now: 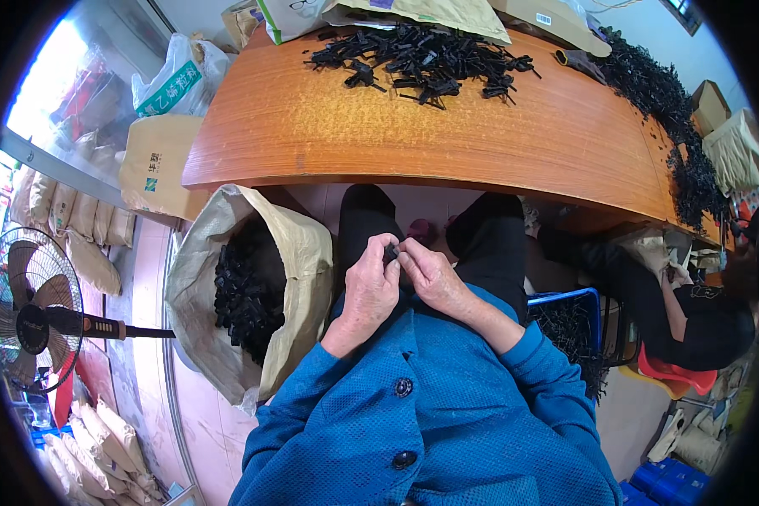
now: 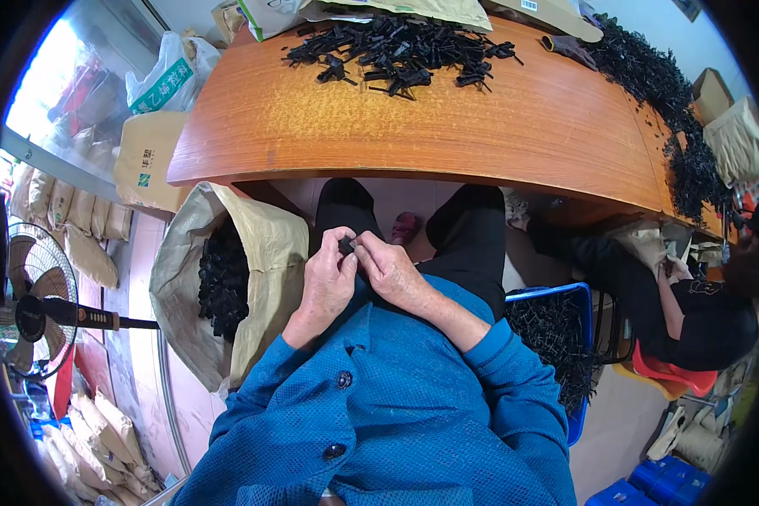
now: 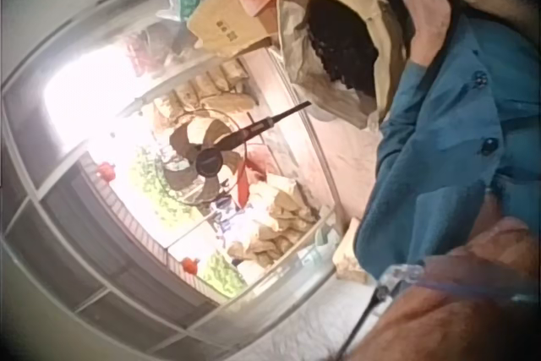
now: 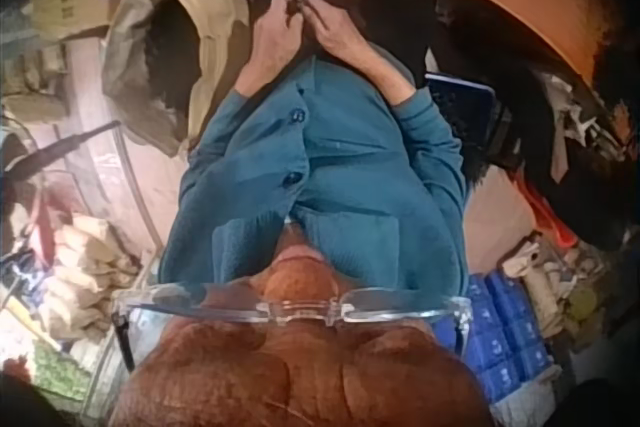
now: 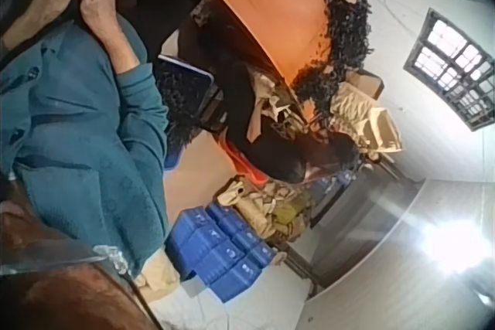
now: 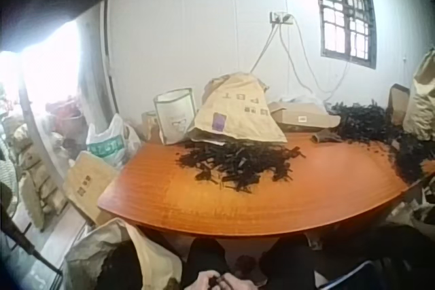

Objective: Inspecting and sorting small black plastic components at a workbench.

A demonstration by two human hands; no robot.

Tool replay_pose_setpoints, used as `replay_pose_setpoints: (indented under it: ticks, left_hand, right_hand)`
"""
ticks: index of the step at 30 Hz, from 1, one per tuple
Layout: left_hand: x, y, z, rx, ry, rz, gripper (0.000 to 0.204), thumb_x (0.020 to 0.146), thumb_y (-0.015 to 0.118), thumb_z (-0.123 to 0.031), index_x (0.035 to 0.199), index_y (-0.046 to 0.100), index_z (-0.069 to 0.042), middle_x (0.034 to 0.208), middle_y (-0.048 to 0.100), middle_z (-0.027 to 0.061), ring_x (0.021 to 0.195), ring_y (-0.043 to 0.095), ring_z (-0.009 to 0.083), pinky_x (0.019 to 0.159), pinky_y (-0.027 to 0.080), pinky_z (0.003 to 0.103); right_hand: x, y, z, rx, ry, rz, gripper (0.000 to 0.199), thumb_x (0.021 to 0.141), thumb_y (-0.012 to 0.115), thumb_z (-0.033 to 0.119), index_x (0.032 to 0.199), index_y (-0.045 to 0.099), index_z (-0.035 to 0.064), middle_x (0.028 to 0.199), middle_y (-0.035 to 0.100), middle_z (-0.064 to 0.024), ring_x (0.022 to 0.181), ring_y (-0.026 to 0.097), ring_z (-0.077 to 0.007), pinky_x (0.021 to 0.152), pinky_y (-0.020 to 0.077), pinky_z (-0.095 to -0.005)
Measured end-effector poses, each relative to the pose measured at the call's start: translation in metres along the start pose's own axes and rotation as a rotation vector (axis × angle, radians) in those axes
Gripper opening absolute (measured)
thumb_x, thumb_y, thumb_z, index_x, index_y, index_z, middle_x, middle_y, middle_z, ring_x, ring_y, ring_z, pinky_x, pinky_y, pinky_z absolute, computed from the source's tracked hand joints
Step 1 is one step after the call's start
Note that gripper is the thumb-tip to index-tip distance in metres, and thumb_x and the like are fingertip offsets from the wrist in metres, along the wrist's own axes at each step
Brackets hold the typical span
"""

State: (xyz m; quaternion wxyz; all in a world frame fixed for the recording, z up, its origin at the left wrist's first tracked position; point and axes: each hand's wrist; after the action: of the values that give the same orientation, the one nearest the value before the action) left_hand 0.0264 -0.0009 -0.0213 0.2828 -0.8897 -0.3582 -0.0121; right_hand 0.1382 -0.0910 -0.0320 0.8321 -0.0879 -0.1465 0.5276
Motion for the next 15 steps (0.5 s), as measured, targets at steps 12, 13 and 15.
replay_pose_setpoints:
  ticks: [12,13,15]
  left_hand:
    - [0.009,-0.002,0.013,-0.786,-0.265,-0.025,0.027,0.091,0.056,-0.005,0.116,0.048,-0.007,0.088,0.059,0.0035,0.067,0.055,0.008,0.059,0.045,0.02]
    - [0.012,-0.009,0.007,-0.907,-0.323,0.017,0.027,0.091,0.054,-0.004,0.117,0.047,-0.007,0.086,0.058,0.0036,0.066,0.055,0.0077,0.058,0.044,0.019]
    - [0.011,-0.01,-0.003,-1.053,-0.371,0.036,0.03,0.093,0.051,-0.006,0.123,0.046,-0.007,0.087,0.058,0.004,0.067,0.055,0.0082,0.057,0.043,0.019]
  right_hand:
    - [0.001,-0.004,0.002,0.247,0.155,-0.11,0.02,0.1,0.045,0.022,0.111,0.052,0.0067,0.075,0.054,-0.0002,0.06,0.046,-0.0057,0.052,0.0378,-0.0208]
    - [0.002,-0.006,0.003,0.354,0.234,-0.062,0.019,0.1,0.046,0.022,0.11,0.052,0.0068,0.075,0.054,0.0001,0.056,0.044,-0.0048,0.049,0.0352,-0.0199]
    - [0.002,-0.01,0.001,0.462,0.313,-0.016,0.018,0.099,0.048,0.022,0.109,0.052,0.0069,0.074,0.054,0.0003,0.053,0.042,-0.0038,0.045,0.0326,-0.019]
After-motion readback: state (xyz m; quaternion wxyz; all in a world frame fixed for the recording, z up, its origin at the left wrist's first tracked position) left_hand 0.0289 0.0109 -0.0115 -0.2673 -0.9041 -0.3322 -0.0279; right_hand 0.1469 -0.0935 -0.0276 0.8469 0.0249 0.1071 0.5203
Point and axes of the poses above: each hand's wrist, its own x-axis towards the middle knuckle, its own y-axis out of the palm, z = x × y
